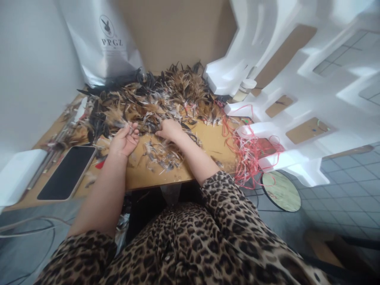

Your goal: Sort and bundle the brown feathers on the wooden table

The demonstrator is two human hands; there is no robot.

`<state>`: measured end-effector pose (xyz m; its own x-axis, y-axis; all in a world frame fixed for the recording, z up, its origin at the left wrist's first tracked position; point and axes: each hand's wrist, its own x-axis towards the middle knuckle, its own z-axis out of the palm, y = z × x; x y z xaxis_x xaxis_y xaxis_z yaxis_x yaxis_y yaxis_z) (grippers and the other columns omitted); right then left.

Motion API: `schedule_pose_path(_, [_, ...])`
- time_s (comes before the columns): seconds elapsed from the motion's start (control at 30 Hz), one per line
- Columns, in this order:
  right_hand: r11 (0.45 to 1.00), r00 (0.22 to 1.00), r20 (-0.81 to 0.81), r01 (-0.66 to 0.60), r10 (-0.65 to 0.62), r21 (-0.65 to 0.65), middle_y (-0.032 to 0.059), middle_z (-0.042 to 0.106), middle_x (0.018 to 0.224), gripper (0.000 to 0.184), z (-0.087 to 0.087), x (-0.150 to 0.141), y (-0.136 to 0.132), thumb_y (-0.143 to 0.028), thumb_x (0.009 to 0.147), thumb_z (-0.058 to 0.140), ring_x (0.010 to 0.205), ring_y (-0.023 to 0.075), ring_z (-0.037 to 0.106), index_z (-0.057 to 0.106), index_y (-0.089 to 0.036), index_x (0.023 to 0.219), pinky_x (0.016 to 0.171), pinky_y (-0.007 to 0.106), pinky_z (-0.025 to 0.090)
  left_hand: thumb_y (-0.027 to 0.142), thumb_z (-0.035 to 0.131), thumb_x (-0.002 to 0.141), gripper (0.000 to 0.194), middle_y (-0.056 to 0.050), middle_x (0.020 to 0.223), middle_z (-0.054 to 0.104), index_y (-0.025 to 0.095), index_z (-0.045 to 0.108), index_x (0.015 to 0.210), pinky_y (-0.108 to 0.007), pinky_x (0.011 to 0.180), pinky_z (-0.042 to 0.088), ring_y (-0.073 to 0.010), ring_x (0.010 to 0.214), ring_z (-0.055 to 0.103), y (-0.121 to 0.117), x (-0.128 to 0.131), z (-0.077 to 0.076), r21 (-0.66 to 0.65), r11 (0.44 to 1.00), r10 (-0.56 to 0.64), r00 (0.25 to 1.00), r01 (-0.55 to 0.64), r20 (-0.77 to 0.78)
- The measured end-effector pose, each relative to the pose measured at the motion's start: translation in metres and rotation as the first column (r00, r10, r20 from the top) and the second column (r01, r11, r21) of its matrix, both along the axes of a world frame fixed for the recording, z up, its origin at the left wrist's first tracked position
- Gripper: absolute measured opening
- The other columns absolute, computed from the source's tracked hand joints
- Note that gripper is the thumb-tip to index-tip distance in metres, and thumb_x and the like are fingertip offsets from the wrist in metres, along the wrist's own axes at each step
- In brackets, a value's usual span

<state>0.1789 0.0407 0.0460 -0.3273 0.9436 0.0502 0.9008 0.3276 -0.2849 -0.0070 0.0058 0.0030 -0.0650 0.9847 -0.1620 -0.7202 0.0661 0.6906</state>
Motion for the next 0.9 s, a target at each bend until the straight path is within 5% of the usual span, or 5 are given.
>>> schedule_pose_path(0.17, [0.996, 0.993, 0.095, 0.078, -0.074, -0.034, 0.0164, 0.067, 0.095, 0.028, -0.012, -0.013, 0.005, -0.024, 0.066, 0.062, 0.086, 0.0251, 0.063, 0.068, -0.012, 0.090, 0.074, 0.034, 0.048, 0.019, 0.067, 0.073, 0.004, 0.001, 0.071, 0.069, 0.017, 0.063, 0.074, -0.015, 0.049, 0.047, -0.0072, 0.057, 0.061, -0.001, 0.002, 0.002, -0.020, 1.000, 0.001, 1.000, 0.000, 0.011])
schedule_pose_path(0.27, [0.990, 0.993, -0.118, -0.033, 0.017, -0.135, 0.0070, 0.065, 0.071, 0.011, -0.014, -0.004, 0.013, -0.021, 0.064, 0.060, 0.070, 0.0163, 0.061, 0.064, -0.013, 0.071, 0.064, 0.024, 0.044, 0.018, 0.066, 0.073, 0.005, 0.000, 0.072, 0.069, 0.016, 0.063, 0.075, -0.016, 0.049, 0.048, -0.0077, 0.056, 0.061, -0.001, 0.003, 0.002, -0.016, 1.000, -0.019, 1.000, 0.019, 0.010])
schedule_pose_path(0.47, [0.888, 0.585, -0.811, -0.362, -0.020, -0.284, -0.0078, 0.042, 0.041, 0.025, -0.012, 0.022, 0.021, -0.029, 0.069, 0.062, 0.039, 0.0031, 0.037, 0.045, -0.014, 0.056, 0.043, 0.016, 0.030, 0.016, 0.065, 0.074, 0.004, -0.002, 0.075, 0.070, 0.015, 0.063, 0.076, -0.017, 0.051, 0.049, -0.0083, 0.058, 0.062, -0.002, 0.005, 0.001, 0.000, 0.997, -0.074, 0.996, 0.074, -0.039])
schedule_pose_path(0.63, [0.789, 0.423, -0.880, -0.455, -0.216, -0.413, -0.0079, 0.047, 0.041, 0.027, -0.027, 0.031, 0.017, -0.031, 0.065, 0.069, 0.034, 0.0037, 0.038, 0.048, -0.015, 0.066, 0.038, 0.015, 0.030, 0.016, 0.064, 0.074, 0.002, -0.001, 0.074, 0.070, 0.015, 0.064, 0.076, -0.016, 0.049, 0.048, -0.0083, 0.059, 0.062, -0.003, 0.005, 0.000, -0.005, 0.997, -0.082, 0.995, 0.082, -0.062])
schedule_pose_path(0.9, [0.856, 0.273, -0.927, -0.382, -0.257, -0.349, -0.0087, 0.046, 0.042, 0.033, -0.028, 0.032, 0.018, -0.038, 0.061, 0.074, 0.035, 0.0026, 0.039, 0.050, -0.016, 0.066, 0.036, 0.014, 0.030, 0.016, 0.062, 0.076, 0.003, -0.003, 0.076, 0.070, 0.014, 0.064, 0.077, -0.015, 0.049, 0.047, -0.0083, 0.059, 0.063, -0.001, 0.006, -0.002, 0.011, 0.995, -0.101, 0.990, 0.103, -0.101])
